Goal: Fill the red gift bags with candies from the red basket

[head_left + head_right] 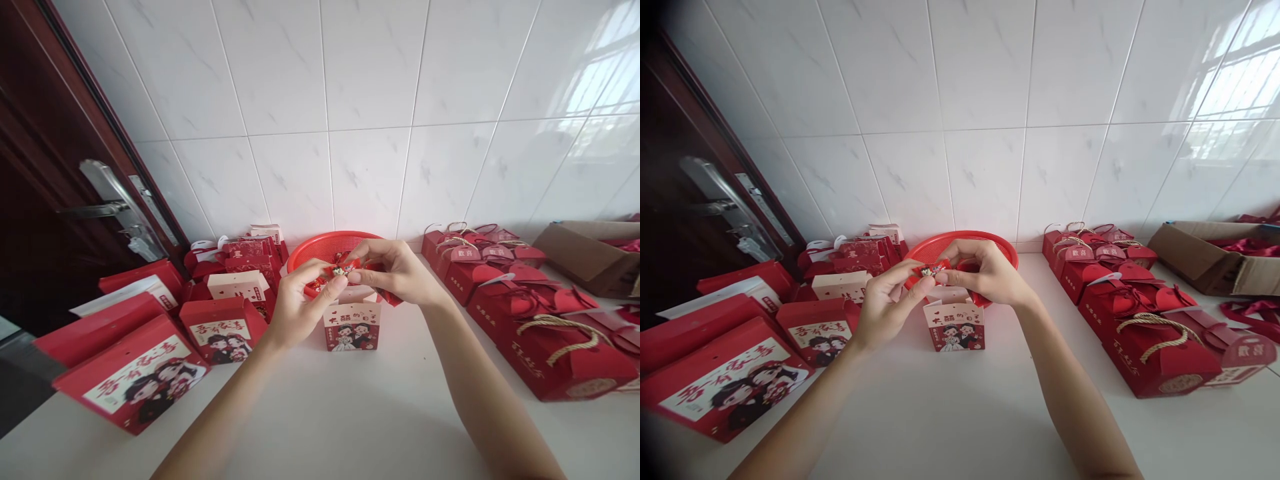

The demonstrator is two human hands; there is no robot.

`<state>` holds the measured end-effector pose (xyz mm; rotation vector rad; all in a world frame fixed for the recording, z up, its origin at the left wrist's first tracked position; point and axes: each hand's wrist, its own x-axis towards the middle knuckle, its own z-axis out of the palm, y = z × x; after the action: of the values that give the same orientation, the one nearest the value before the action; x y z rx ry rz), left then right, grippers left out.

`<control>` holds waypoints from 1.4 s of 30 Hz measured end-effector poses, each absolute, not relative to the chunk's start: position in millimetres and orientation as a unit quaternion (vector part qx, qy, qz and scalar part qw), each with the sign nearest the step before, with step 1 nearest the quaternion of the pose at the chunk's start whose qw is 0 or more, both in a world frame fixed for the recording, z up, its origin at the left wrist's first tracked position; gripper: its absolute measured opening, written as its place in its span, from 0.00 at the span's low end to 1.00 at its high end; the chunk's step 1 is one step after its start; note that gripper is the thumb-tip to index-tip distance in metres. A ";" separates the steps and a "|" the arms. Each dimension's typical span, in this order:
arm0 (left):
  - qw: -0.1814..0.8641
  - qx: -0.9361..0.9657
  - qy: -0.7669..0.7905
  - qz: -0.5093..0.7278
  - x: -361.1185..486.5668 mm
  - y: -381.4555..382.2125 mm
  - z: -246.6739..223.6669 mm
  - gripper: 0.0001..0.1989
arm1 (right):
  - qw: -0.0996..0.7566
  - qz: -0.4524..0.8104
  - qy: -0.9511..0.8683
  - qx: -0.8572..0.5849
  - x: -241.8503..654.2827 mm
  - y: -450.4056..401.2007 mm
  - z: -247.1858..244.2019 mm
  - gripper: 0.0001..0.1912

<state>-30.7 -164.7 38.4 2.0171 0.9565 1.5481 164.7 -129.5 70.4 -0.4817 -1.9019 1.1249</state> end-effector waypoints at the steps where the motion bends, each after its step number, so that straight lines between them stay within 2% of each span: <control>1: 0.214 0.726 0.344 0.556 -30.9 -164.6 38.4 0.11 | 0.424 0.450 -0.762 -0.192 164.8 -129.3 70.2 0.16; 10: 0.234 0.722 0.356 0.546 -29.7 -165.5 39.7 0.16 | 0.410 0.453 -0.769 -0.190 166.4 -127.4 70.5 0.16; 15: 0.263 0.707 0.367 0.544 -30.0 -165.4 40.3 0.17 | 0.372 0.461 -0.782 -0.194 167.6 -126.6 70.6 0.19; 24: 0.397 0.662 0.330 0.544 -29.4 -163.4 39.7 0.17 | 0.376 0.449 -0.788 -0.193 166.2 -125.0 68.1 0.22; 28: 0.433 0.666 0.302 0.528 -29.7 -161.2 39.8 0.21 | 0.370 0.444 -0.789 -0.206 166.3 -123.5 66.8 0.24; 38: 0.364 0.722 0.341 0.479 -35.1 -161.9 42.4 0.17 | 0.354 0.476 -0.784 -0.182 165.4 -122.2 65.7 0.19; 40: 0.310 0.758 0.353 0.453 -40.5 -161.4 45.0 0.14 | 0.364 0.467 -0.782 -0.193 167.7 -121.5 66.5 0.17; 42: 0.213 0.797 0.377 0.420 -47.4 -160.7 48.1 0.13 | 0.374 0.432 -0.791 -0.216 171.4 -120.4 67.4 0.15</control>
<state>-47.4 -160.7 48.1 2.2123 1.0470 1.1671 171.4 -120.4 67.4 -0.5532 -2.0264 1.1071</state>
